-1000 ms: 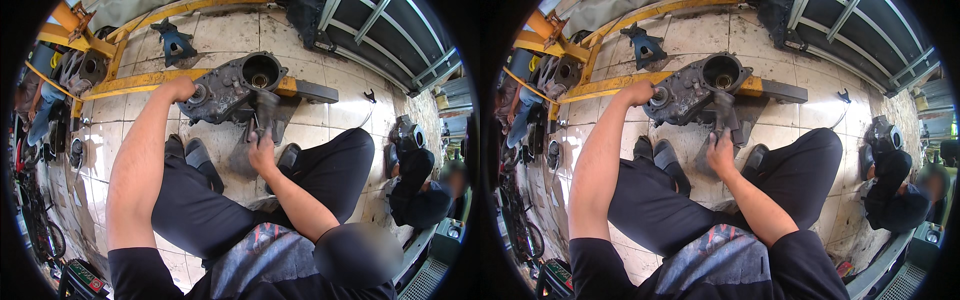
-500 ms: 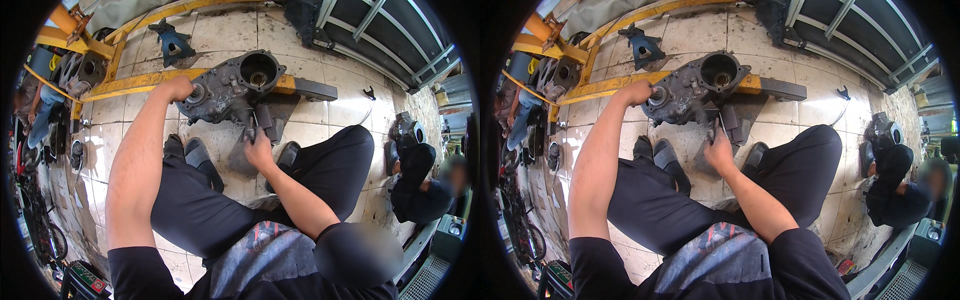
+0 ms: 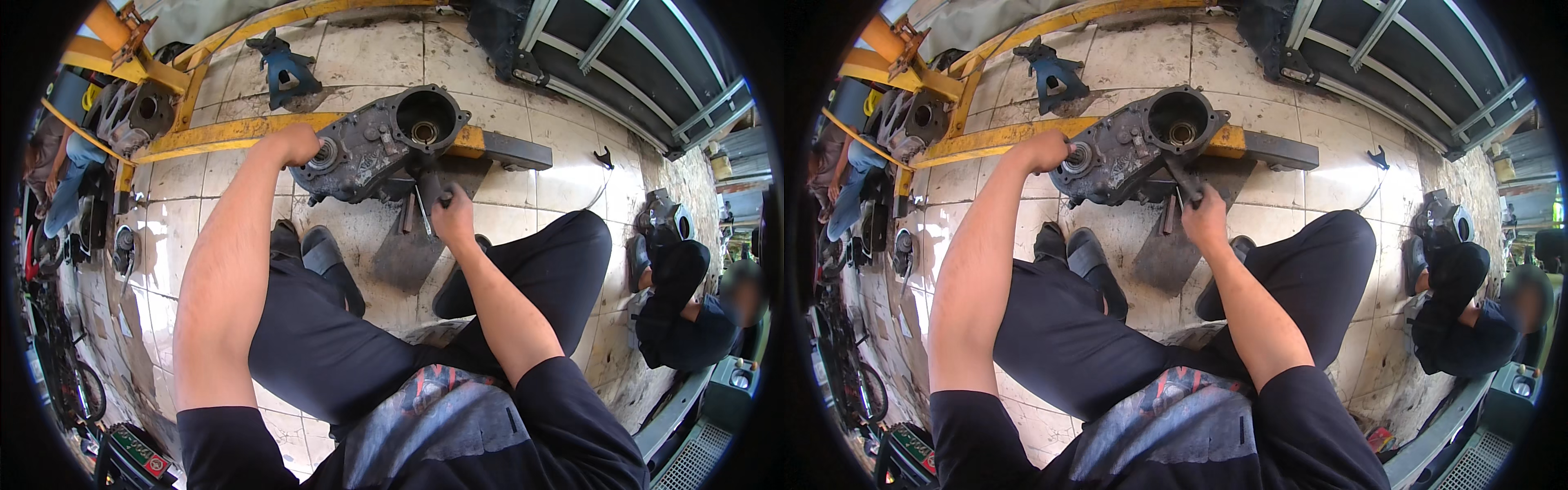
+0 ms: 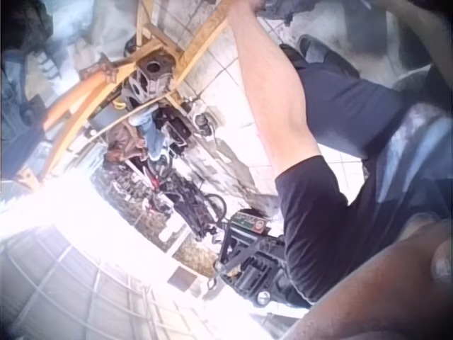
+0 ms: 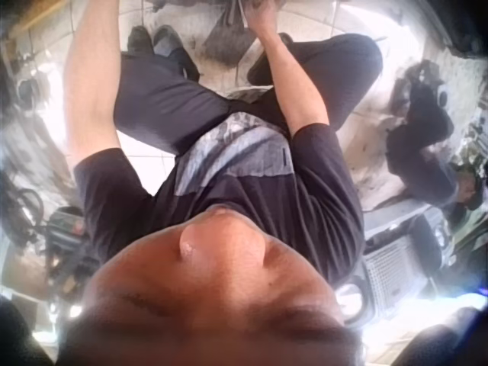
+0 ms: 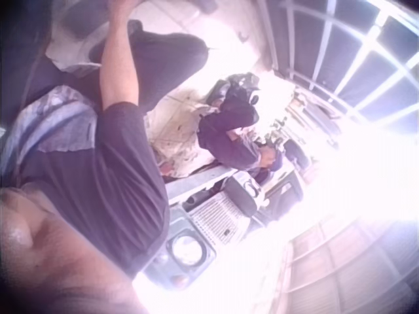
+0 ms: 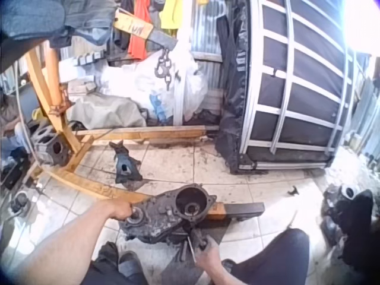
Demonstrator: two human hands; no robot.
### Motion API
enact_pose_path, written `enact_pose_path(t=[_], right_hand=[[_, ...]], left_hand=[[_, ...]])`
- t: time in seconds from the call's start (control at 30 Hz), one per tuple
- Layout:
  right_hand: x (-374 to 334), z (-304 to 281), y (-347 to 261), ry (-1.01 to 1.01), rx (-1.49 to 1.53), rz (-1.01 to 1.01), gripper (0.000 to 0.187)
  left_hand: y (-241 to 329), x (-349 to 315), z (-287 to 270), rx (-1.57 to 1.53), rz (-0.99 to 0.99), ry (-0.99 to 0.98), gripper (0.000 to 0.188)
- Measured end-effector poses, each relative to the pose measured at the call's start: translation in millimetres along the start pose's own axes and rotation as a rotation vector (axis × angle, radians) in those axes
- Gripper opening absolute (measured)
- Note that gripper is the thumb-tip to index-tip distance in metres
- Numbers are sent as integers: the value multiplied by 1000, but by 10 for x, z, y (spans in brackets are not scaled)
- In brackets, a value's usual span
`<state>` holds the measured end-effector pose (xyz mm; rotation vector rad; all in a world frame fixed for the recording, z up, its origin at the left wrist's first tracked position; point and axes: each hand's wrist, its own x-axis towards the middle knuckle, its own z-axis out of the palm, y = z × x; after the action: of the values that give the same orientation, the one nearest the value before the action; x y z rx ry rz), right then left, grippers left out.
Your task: The person sits on the floor and uses a scraper to remove grime and residue from a disassembled engine casing. They repeatedly scrape the surface and wipe the debris with a rag.
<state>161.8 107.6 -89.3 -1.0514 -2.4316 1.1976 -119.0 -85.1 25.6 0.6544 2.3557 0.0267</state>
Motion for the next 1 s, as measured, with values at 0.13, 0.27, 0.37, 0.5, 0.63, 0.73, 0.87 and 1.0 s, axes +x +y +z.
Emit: enact_pose_path(t=[0.13, 0.27, 0.37, 0.5, 0.63, 0.73, 0.87, 1.0], right_hand=[[22, 96, -24, -140, -32, -32, 38], [-89, -4, -358, -307, 56, 55, 36], [-123, 81, -101, -232, -5, 9, 39], [-269, -102, -286, -311, -57, -63, 46], [-208, -402, -110, -198, -325, -470, 49], [-124, -1034, -777, -384, -251, -282, 44], [-99, -1107, -1075, -222, -34, -281, 30], [43, -1075, -1246, -154, -106, -257, 23]], left_hand=[[-32, 42, -30, 17, 40, 1, 42], [-112, -2, -6, -9, -20, -6, 43], [27, 39, -15, 1, 19, -9, 43], [-28, -46, -43, -29, -14, -20, 43], [-73, -37, -11, -56, 3, -19, 43], [-18, -37, -17, -15, 64, 8, 47], [6, -99, -53, 6, 77, 15, 52], [12, -92, -47, 0, 109, 21, 55]])
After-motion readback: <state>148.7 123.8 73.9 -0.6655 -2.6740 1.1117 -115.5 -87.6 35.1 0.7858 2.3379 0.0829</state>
